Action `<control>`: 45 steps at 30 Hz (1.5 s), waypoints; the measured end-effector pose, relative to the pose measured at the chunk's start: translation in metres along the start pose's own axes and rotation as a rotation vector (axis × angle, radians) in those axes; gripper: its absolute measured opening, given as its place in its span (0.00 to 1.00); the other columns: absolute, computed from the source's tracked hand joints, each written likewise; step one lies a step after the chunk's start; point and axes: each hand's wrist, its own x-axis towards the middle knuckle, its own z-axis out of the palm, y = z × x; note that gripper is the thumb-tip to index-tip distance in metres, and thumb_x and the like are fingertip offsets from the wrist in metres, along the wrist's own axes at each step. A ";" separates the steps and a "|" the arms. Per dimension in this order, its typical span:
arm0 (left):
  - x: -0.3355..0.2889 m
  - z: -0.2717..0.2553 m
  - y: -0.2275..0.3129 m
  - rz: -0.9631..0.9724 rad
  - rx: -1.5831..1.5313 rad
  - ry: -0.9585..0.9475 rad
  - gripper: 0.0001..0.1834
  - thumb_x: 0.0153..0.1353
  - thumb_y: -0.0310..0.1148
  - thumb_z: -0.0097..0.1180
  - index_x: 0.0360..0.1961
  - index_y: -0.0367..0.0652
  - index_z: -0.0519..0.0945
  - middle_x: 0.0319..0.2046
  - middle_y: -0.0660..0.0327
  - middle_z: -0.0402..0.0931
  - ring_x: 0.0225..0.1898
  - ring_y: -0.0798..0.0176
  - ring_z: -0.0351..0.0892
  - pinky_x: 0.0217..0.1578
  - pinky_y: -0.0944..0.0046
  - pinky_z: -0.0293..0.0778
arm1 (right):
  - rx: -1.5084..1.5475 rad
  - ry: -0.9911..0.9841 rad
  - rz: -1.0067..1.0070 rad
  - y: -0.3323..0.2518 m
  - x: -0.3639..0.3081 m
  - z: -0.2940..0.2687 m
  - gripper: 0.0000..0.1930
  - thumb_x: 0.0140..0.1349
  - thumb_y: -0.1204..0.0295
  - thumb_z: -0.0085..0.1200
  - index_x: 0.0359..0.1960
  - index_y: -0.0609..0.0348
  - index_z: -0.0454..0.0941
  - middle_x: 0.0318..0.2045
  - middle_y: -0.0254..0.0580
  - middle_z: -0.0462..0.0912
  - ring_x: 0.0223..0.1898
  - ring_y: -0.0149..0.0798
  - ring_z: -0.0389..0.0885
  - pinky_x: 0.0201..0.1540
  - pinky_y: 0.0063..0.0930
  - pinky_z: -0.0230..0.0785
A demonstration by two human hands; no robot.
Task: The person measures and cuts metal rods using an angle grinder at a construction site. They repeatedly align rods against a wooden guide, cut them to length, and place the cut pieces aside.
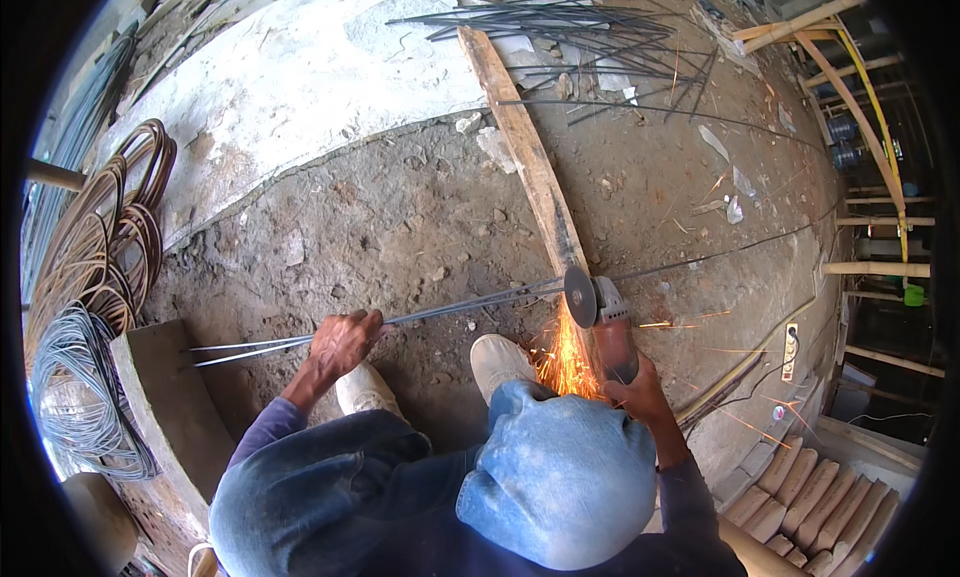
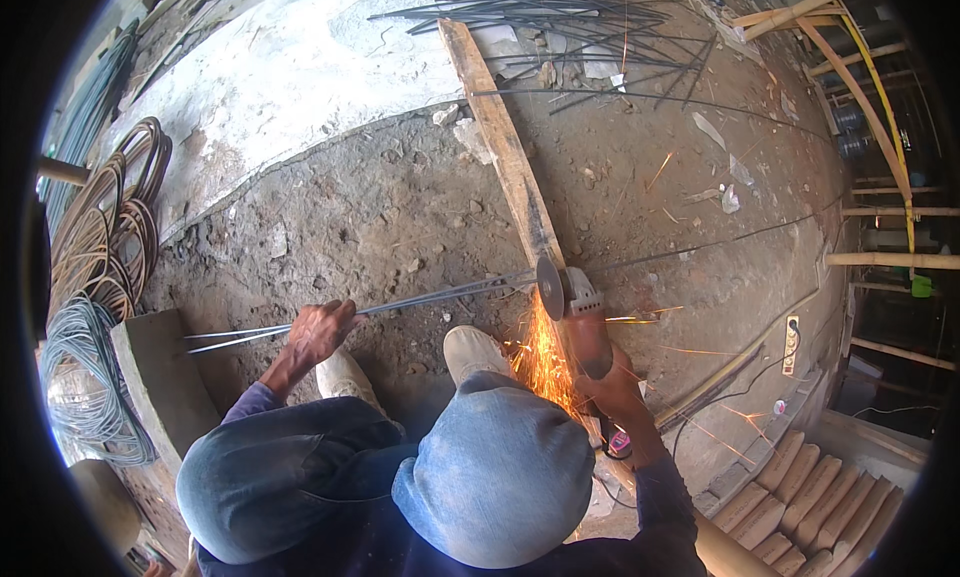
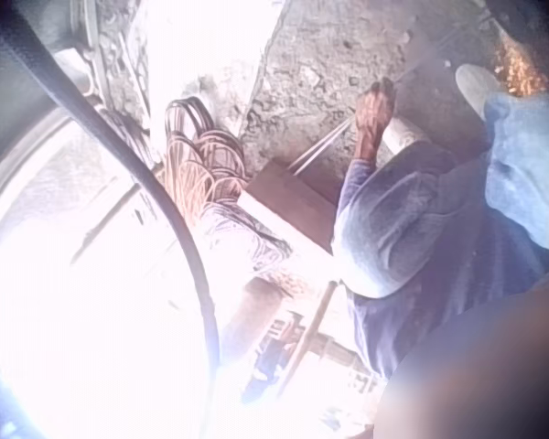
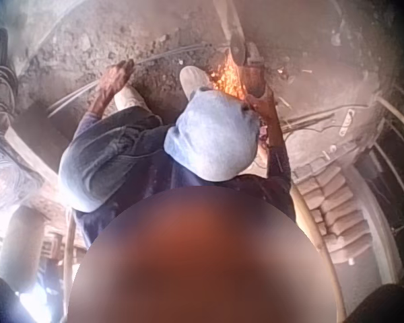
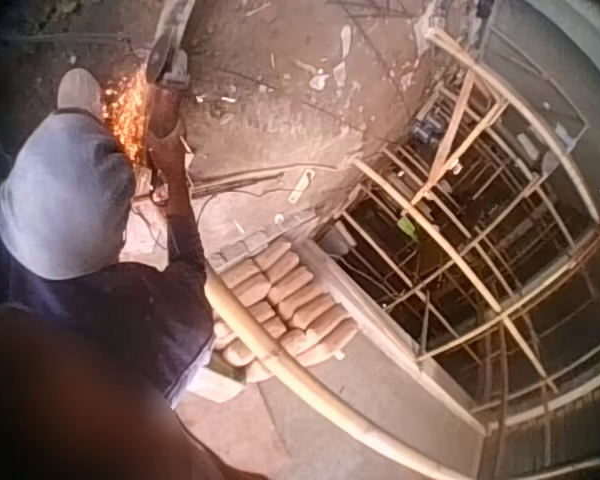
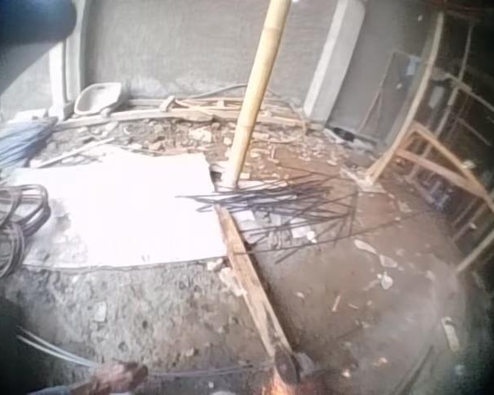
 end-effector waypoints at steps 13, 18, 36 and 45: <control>0.001 0.000 0.001 0.016 -0.005 0.026 0.20 0.81 0.52 0.51 0.44 0.45 0.79 0.34 0.54 0.83 0.30 0.44 0.87 0.29 0.47 0.82 | -0.021 -0.015 0.019 -0.004 0.000 -0.001 0.33 0.49 0.71 0.70 0.60 0.65 0.77 0.46 0.44 0.86 0.47 0.41 0.86 0.55 0.39 0.79; 0.002 -0.002 0.001 0.017 0.001 0.008 0.21 0.82 0.53 0.50 0.44 0.45 0.79 0.34 0.53 0.84 0.31 0.44 0.87 0.30 0.46 0.82 | -0.027 0.014 0.004 0.000 -0.004 0.000 0.34 0.49 0.71 0.69 0.61 0.65 0.77 0.47 0.44 0.86 0.48 0.41 0.86 0.55 0.38 0.79; 0.002 -0.001 0.002 0.013 -0.014 0.030 0.24 0.81 0.55 0.49 0.44 0.44 0.79 0.34 0.51 0.84 0.32 0.42 0.87 0.30 0.45 0.82 | -0.044 0.038 0.061 0.000 -0.005 0.004 0.28 0.52 0.74 0.68 0.57 0.64 0.77 0.40 0.39 0.84 0.39 0.34 0.83 0.45 0.33 0.79; 0.002 -0.003 0.003 0.004 -0.037 0.015 0.24 0.82 0.55 0.48 0.43 0.44 0.79 0.33 0.52 0.83 0.32 0.42 0.87 0.32 0.46 0.81 | -0.031 -0.008 0.009 -0.013 -0.004 0.001 0.29 0.50 0.76 0.67 0.57 0.64 0.77 0.40 0.39 0.84 0.42 0.35 0.85 0.48 0.33 0.79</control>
